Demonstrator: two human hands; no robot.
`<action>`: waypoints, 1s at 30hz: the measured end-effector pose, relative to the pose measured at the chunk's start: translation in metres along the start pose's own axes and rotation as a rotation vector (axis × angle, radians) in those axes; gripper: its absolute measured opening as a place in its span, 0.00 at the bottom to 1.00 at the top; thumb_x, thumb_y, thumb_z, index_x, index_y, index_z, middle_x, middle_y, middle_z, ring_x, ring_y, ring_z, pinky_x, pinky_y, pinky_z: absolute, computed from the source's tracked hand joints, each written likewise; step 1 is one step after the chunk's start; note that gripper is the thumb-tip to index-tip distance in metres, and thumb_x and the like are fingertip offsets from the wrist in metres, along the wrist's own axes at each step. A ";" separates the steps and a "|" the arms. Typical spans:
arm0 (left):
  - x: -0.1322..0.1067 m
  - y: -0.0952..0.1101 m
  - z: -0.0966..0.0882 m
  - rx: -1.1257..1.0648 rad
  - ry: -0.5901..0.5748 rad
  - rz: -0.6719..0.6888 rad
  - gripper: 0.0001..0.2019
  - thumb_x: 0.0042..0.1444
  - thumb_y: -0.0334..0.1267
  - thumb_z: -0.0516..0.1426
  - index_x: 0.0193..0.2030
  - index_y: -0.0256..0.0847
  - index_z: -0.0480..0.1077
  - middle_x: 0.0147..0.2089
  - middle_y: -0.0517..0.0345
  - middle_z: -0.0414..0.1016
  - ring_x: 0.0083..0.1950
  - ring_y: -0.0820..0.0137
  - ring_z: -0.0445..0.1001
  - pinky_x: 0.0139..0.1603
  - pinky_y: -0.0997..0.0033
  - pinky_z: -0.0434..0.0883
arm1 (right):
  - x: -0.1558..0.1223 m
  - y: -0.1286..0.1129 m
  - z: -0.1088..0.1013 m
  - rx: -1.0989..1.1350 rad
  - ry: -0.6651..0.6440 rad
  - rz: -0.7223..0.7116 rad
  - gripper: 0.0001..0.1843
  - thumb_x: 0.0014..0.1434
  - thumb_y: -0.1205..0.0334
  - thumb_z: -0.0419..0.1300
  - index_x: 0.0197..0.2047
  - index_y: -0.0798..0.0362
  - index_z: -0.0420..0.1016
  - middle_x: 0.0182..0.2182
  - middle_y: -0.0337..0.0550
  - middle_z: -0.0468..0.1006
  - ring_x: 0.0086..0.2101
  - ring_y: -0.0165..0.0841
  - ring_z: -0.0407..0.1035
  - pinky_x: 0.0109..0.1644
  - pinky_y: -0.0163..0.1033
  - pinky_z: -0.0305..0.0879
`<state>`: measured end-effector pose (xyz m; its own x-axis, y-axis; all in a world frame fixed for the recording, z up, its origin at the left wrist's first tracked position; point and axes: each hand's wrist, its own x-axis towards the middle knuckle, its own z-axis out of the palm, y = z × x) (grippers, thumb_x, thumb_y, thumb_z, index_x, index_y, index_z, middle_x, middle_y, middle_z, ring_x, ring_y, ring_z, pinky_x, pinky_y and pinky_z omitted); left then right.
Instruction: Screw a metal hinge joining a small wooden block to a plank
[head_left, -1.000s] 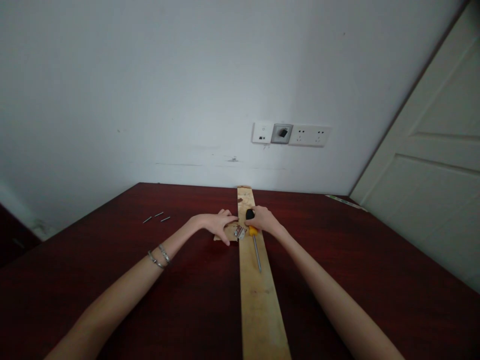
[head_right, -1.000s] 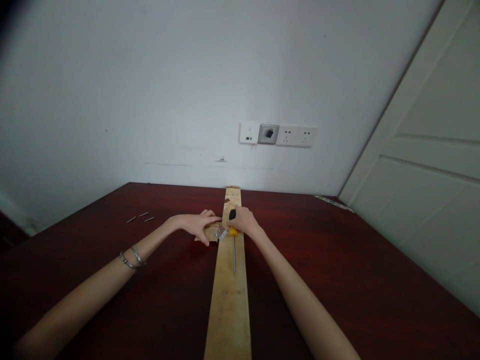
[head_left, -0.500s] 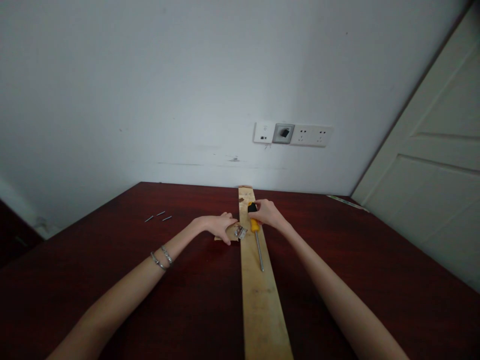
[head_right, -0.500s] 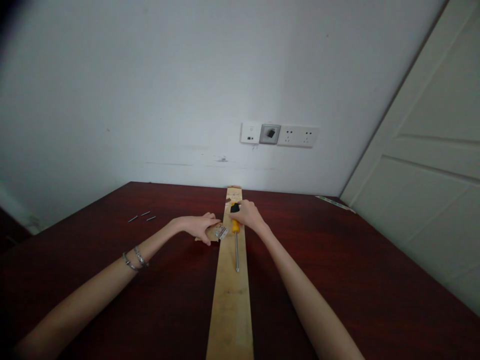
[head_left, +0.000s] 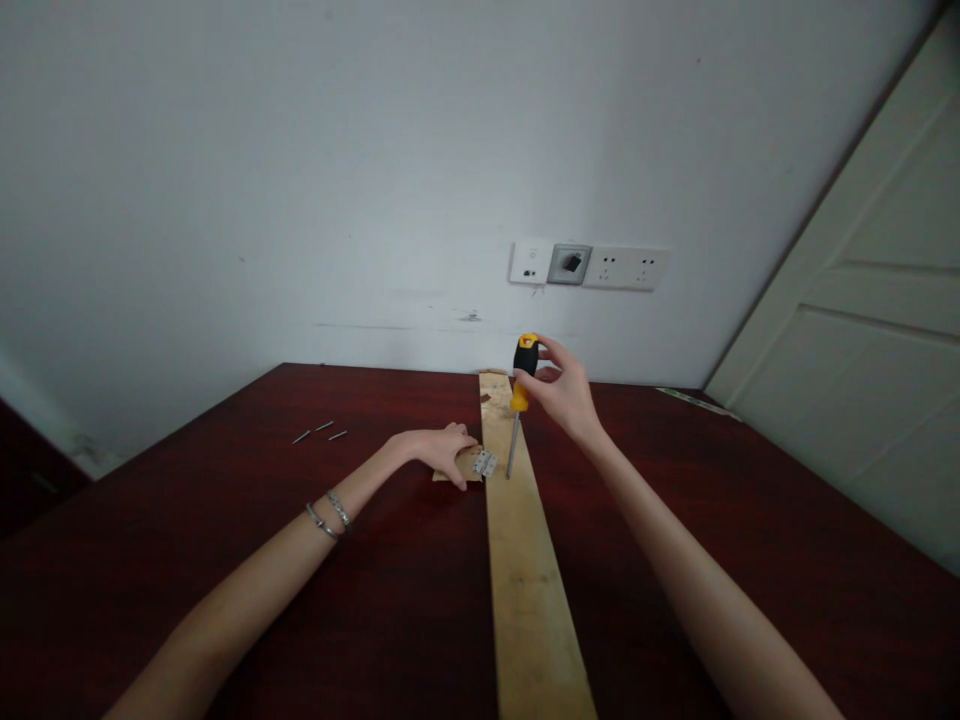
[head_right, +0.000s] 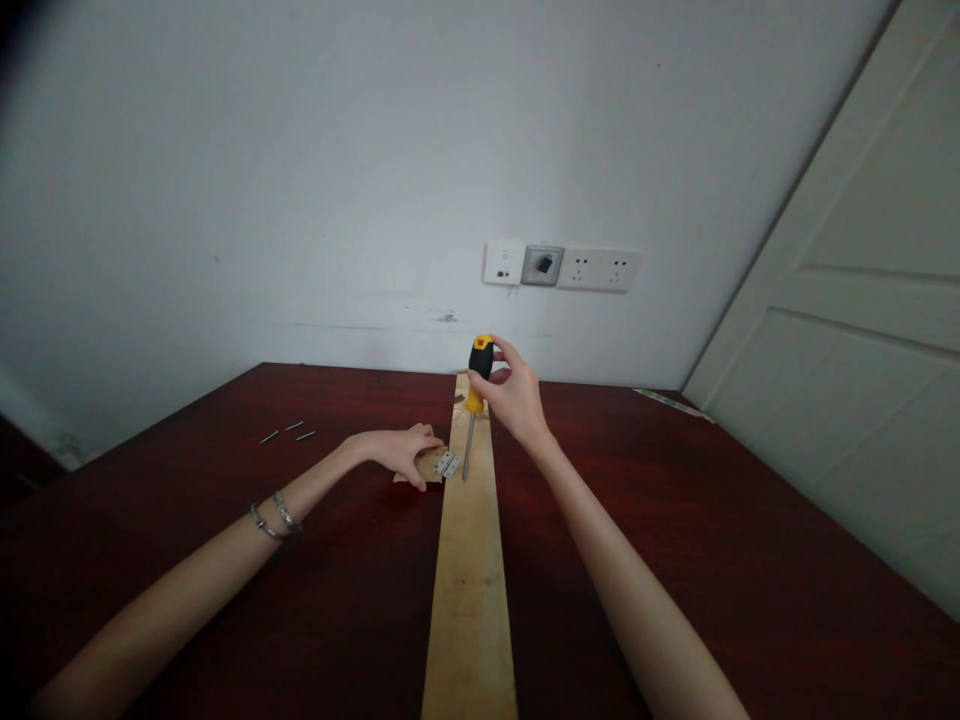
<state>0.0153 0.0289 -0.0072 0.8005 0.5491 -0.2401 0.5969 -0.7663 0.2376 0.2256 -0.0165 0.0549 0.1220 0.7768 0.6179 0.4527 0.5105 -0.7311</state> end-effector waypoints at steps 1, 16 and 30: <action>0.000 0.000 0.000 0.000 0.001 0.000 0.40 0.38 0.55 0.62 0.57 0.36 0.63 0.49 0.47 0.62 0.50 0.57 0.61 0.50 0.66 0.62 | -0.001 -0.002 0.001 0.035 0.027 -0.030 0.34 0.48 0.56 0.61 0.59 0.54 0.61 0.45 0.48 0.72 0.26 0.26 0.68 0.30 0.34 0.68; -0.003 0.005 -0.004 -0.007 -0.016 -0.023 0.38 0.39 0.57 0.60 0.56 0.36 0.64 0.48 0.48 0.61 0.50 0.57 0.61 0.48 0.67 0.63 | -0.023 -0.010 0.026 0.181 0.040 -0.233 0.35 0.51 0.56 0.62 0.61 0.45 0.58 0.51 0.48 0.67 0.35 0.31 0.68 0.33 0.39 0.76; 0.000 0.003 -0.001 0.000 -0.015 -0.037 0.40 0.40 0.57 0.60 0.57 0.36 0.62 0.50 0.47 0.60 0.51 0.56 0.60 0.51 0.66 0.62 | -0.028 -0.012 0.029 0.140 -0.001 -0.331 0.34 0.53 0.57 0.61 0.62 0.42 0.57 0.49 0.47 0.67 0.36 0.31 0.66 0.31 0.36 0.77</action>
<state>0.0168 0.0268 -0.0052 0.7768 0.5724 -0.2627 0.6264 -0.7452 0.2286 0.1910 -0.0335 0.0374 -0.0119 0.5616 0.8273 0.3419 0.7798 -0.5244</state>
